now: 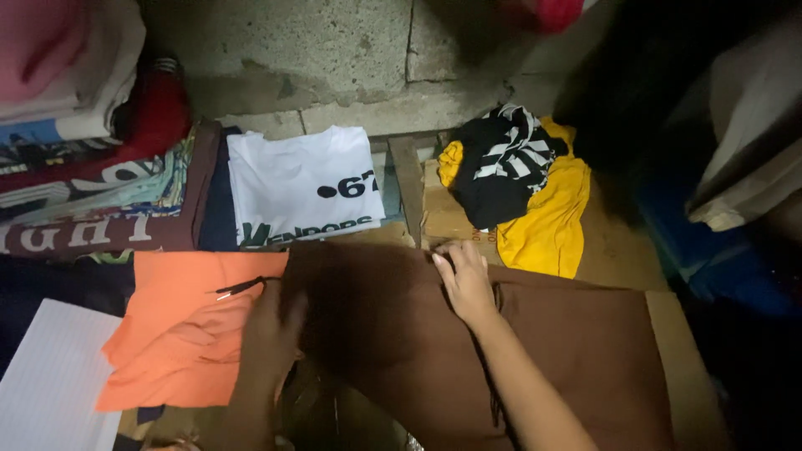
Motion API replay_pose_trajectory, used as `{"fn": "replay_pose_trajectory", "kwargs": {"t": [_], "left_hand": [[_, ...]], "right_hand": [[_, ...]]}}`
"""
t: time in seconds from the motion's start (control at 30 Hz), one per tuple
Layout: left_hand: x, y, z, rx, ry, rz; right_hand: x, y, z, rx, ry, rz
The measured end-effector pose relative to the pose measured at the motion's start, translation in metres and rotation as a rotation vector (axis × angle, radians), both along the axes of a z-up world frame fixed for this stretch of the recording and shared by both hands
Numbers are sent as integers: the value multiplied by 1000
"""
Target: Fold brown pants and a striped shirt on a cardboard box.
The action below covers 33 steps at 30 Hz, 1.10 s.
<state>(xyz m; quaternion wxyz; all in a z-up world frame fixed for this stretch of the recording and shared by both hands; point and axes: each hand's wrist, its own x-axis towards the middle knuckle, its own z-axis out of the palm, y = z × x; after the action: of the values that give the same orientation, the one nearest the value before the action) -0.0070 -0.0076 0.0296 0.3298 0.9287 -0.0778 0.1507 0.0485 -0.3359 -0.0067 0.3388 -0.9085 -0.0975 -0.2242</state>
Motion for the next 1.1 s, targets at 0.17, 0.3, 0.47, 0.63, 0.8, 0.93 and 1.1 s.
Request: {"fn": "replay_pose_trajectory", "kwargs": {"t": [0.17,0.3,0.47,0.63,0.8,0.93,1.1], "left_hand": [[44,-7,8,65,154,387],[63,-8,-3,79,64,340],[72,-1,-1,168,119,234],[75,12,-2,251,171,303],[61,-38,16,454,-343,347],[53,-100,-2,608,-290,-73],[55,-107,-36,472,-209,-211]], "right_hand": [[-4,4,8,-98,-93,57],[-6,14,15,-257,-105,66],[-14,54,47,-444,44,348],[-14,49,37,-414,154,350],[-17,48,39,-228,180,283],[-16,45,25,-288,65,233],[-18,35,12,-399,218,158]]}}
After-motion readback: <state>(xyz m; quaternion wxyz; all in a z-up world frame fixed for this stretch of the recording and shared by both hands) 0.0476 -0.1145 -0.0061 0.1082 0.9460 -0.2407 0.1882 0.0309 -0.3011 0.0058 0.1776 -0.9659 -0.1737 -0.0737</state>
